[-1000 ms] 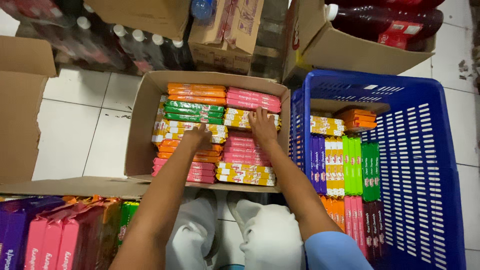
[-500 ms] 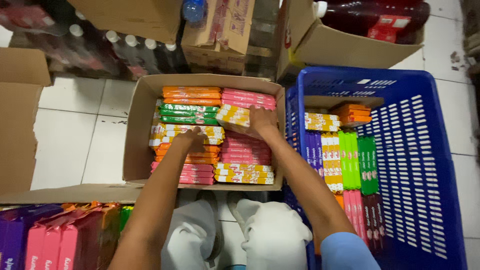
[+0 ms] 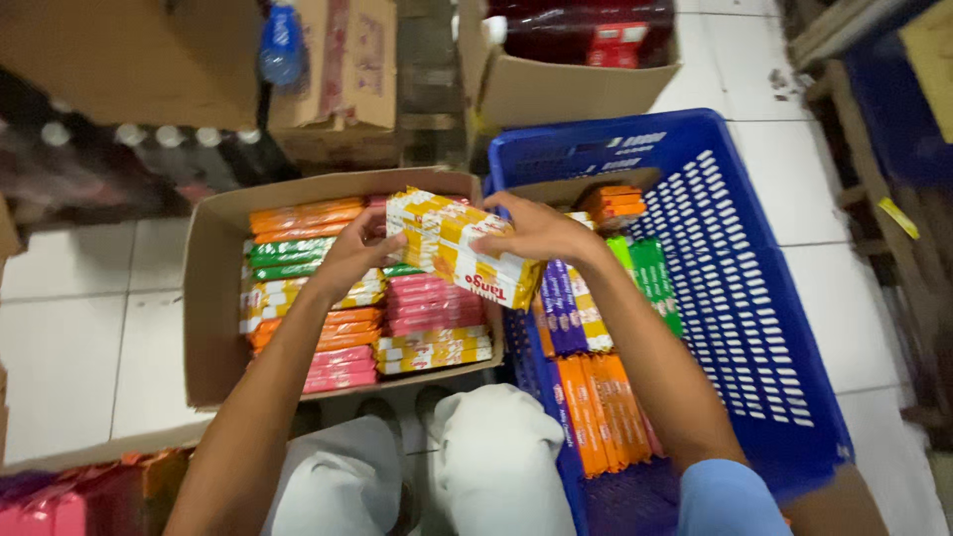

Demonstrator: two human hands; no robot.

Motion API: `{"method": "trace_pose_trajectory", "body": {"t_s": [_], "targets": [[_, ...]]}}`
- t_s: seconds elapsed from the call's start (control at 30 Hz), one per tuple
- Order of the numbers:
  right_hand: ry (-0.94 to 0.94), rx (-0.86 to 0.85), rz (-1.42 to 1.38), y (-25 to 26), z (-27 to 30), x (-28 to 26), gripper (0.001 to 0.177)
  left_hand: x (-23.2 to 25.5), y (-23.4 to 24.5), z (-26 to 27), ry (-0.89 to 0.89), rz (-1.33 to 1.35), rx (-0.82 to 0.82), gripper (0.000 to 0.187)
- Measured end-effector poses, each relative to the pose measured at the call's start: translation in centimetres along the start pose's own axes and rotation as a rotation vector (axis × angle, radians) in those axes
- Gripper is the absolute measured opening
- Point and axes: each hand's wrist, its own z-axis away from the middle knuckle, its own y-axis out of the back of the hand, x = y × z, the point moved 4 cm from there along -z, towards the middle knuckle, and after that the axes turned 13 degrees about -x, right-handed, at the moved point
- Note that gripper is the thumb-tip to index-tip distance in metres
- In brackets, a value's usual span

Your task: The person transfers stacks of colorful snack packets from a cardboard box into a blue plastic crate. They arrange the packets by color and type, filling the crate systematically.

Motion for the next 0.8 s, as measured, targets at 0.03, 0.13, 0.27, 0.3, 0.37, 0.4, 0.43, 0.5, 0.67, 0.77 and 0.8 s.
{"method": "trace_pose_trajectory", "body": {"t_s": [0.03,0.13,0.27,0.3,0.37,0.4,0.43,0.5,0.67,0.77,0.8], "targets": [[-0.008,0.017,-0.005,0.2,0.8,2.1,0.08,0.5,-1.7,-0.5,-0.005,-0.007,-0.018,0.058],[0.053,0.064,-0.216,1.3,5.2,7.0,0.073,1.0,-6.7,-2.9,-0.043,-0.058,-0.055,0.051],[0.178,-0.029,-0.214,2.9,13.0,10.1,0.098,0.8,-13.3,-6.2,-0.067,-0.224,-0.082,0.05],[0.22,-0.039,-0.18,2.7,14.4,11.3,0.096,0.9,-14.9,-6.5,-0.065,-0.303,-0.068,0.051],[0.143,0.005,-0.274,3.4,17.7,12.9,0.095,5.3,-18.9,-4.7,-0.1,-0.605,-0.138,0.055],[0.083,0.031,-0.361,3.7,19.2,13.8,0.095,7.5,-20.9,-3.5,-0.135,-0.904,-0.181,0.06],[0.075,0.04,-0.369,4.0,20.1,14.7,0.095,6.6,-21.7,-3.3,-0.138,-0.905,-0.196,0.06],[-0.129,0.219,-0.238,5.6,21.6,16.9,0.086,5.4,-23.4,-2.9,-0.269,-1.368,-0.218,0.064],[-0.46,0.381,0.134,9.7,17.8,29.6,0.08,2.2,-25.5,-3.6,-0.019,-1.585,-0.369,0.067],[-0.624,0.464,0.237,10.8,14.4,33.0,0.077,1.0,-25.4,-4.2,-0.021,-1.664,-0.32,0.057],[-0.655,0.498,0.278,11.2,13.3,33.5,0.071,0.5,-25.2,-4.3,-0.055,-1.665,-0.285,0.055]]}}
